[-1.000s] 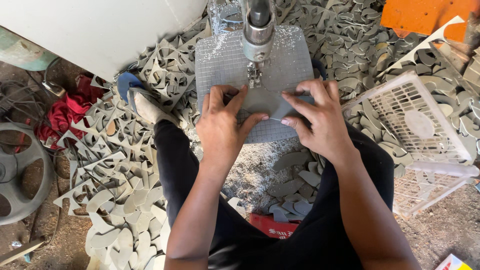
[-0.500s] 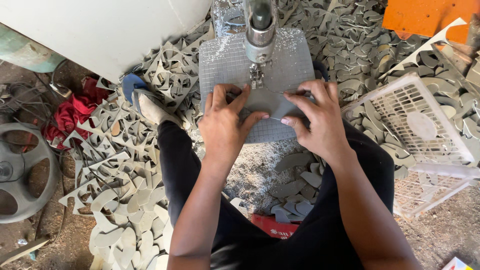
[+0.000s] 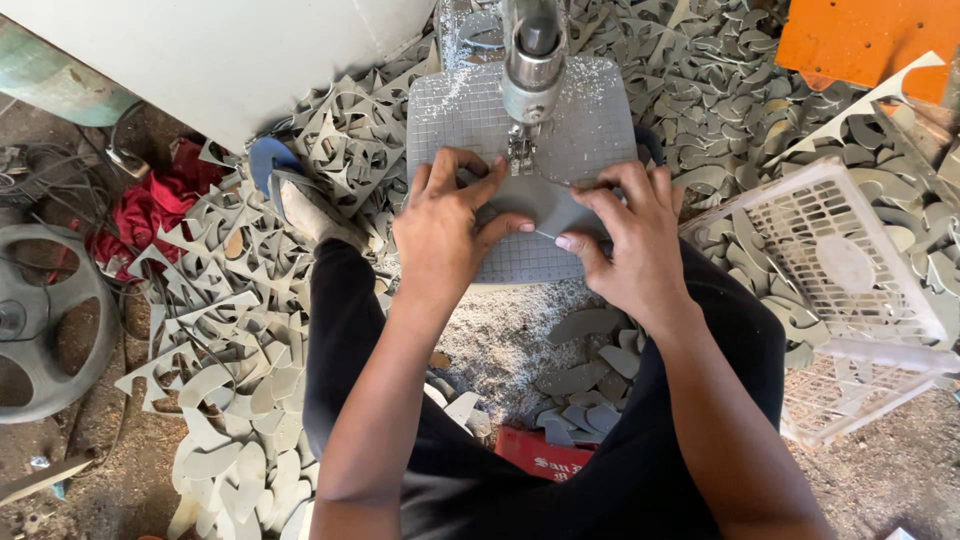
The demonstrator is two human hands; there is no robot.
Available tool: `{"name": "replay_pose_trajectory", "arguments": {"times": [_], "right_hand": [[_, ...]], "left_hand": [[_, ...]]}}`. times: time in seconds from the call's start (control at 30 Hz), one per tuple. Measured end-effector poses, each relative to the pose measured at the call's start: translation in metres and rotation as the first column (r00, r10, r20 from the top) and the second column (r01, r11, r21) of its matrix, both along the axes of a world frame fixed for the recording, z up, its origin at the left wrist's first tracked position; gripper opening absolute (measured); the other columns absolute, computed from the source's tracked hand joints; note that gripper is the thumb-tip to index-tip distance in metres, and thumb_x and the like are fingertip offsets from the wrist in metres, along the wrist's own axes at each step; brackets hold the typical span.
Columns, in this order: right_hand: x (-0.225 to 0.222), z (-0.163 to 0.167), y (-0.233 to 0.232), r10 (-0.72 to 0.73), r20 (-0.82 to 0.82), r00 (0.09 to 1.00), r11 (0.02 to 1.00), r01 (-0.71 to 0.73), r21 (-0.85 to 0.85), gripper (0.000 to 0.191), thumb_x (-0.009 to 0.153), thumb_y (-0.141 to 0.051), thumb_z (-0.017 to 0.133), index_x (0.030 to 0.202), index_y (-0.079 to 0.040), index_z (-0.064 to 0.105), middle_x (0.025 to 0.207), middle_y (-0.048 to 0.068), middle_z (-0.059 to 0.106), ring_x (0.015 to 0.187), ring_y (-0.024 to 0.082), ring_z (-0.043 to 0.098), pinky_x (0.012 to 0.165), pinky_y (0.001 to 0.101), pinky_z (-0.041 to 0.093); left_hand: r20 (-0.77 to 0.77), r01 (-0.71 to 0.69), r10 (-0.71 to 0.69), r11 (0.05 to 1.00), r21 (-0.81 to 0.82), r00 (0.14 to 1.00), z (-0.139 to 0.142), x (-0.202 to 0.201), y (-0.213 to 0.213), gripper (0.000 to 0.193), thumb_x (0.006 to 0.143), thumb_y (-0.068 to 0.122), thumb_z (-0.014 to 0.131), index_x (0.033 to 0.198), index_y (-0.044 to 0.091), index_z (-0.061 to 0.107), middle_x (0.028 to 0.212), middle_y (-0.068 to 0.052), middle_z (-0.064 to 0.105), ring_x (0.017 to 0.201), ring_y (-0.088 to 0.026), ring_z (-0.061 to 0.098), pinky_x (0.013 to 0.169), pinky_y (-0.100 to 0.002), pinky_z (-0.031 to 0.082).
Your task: The person repeatedly places gray shoe sole pieces under a vertical grinding machine and moves them back and forth to smooth the edges. The person handles the pieces one at a time, rotating them to grind different sides, and then sets them aside on the floor.
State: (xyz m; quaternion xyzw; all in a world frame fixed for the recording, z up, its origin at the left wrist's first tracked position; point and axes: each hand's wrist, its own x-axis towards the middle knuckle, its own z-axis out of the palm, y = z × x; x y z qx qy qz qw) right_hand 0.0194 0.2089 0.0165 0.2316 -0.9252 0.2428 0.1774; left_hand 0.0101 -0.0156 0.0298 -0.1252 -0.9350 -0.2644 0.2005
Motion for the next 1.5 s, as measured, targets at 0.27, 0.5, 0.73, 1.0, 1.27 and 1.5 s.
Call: {"name": "replay_pose_trajectory", "arguments": {"times": [0.27,0.5,0.73,1.0,1.27,1.5], "right_hand": [[0.001,-0.004,-0.005,-0.026,0.01,1.0,1.0,0.026,0.014,0.04,0.082,-0.029,0.086,0.114,-0.008,0.071,0.121,0.009,0.055,0.116,0.034,0.048,0.098,0.0498,0.036],[0.001,-0.008,-0.01,-0.054,0.002,0.999,0.998,0.054,0.031,0.041,0.086,-0.032,0.085,0.114,-0.006,0.071,0.119,0.011,0.054,0.114,0.033,0.049,0.098,0.0495,0.036],[0.003,-0.01,-0.016,-0.092,-0.018,0.996,0.994,0.093,0.048,0.043,0.085,-0.033,0.085,0.115,-0.005,0.069,0.118,0.012,0.054,0.113,0.033,0.049,0.098,0.0493,0.036],[0.006,-0.007,-0.027,-0.137,-0.012,0.991,0.99,0.137,0.028,0.043,0.083,-0.03,0.088,0.112,-0.006,0.067,0.116,0.012,0.054,0.112,0.034,0.05,0.097,0.05,0.037],[0.005,-0.005,-0.031,-0.168,0.009,0.986,0.986,0.167,0.023,0.046,0.079,-0.026,0.091,0.113,-0.006,0.067,0.114,0.012,0.054,0.111,0.035,0.051,0.093,0.0492,0.037],[0.004,-0.007,-0.032,-0.19,0.011,0.982,0.981,0.19,0.034,0.047,0.08,-0.029,0.092,0.112,-0.005,0.067,0.111,0.011,0.054,0.107,0.033,0.052,0.09,0.0484,0.036]], "left_hand": [[0.025,0.014,-0.014,1.0,0.004,1.0,-0.007,-0.007,-0.006,0.064,0.065,0.049,0.085,0.123,0.023,0.078,0.112,0.005,0.063,0.099,-0.019,0.064,0.076,-0.035,0.057],[0.037,0.031,-0.029,0.998,-0.056,0.999,-0.009,-0.014,-0.012,0.068,0.063,0.052,0.085,0.125,0.025,0.077,0.111,0.003,0.062,0.099,-0.021,0.063,0.071,-0.035,0.058],[0.07,0.075,-0.069,0.994,-0.085,0.995,-0.007,-0.013,-0.015,0.072,0.069,0.051,0.086,0.132,0.02,0.072,0.116,-0.001,0.059,0.102,-0.023,0.062,0.069,-0.036,0.059],[0.021,-0.033,0.032,0.998,0.061,0.999,-0.013,0.013,0.004,0.072,0.087,0.045,0.083,0.138,-0.001,0.063,0.141,-0.01,0.059,0.118,-0.031,0.059,0.1,-0.044,0.05],[-0.005,-0.07,0.069,0.996,-0.054,0.998,-0.019,0.016,0.015,0.067,0.091,0.043,0.076,0.138,-0.003,0.062,0.152,-0.011,0.054,0.142,-0.039,0.044,0.116,-0.054,0.033],[0.023,-0.076,0.078,0.995,-0.071,0.997,-0.019,0.012,0.016,0.069,0.091,0.047,0.075,0.138,-0.001,0.062,0.152,-0.01,0.053,0.142,-0.038,0.044,0.117,-0.057,0.03]]}}
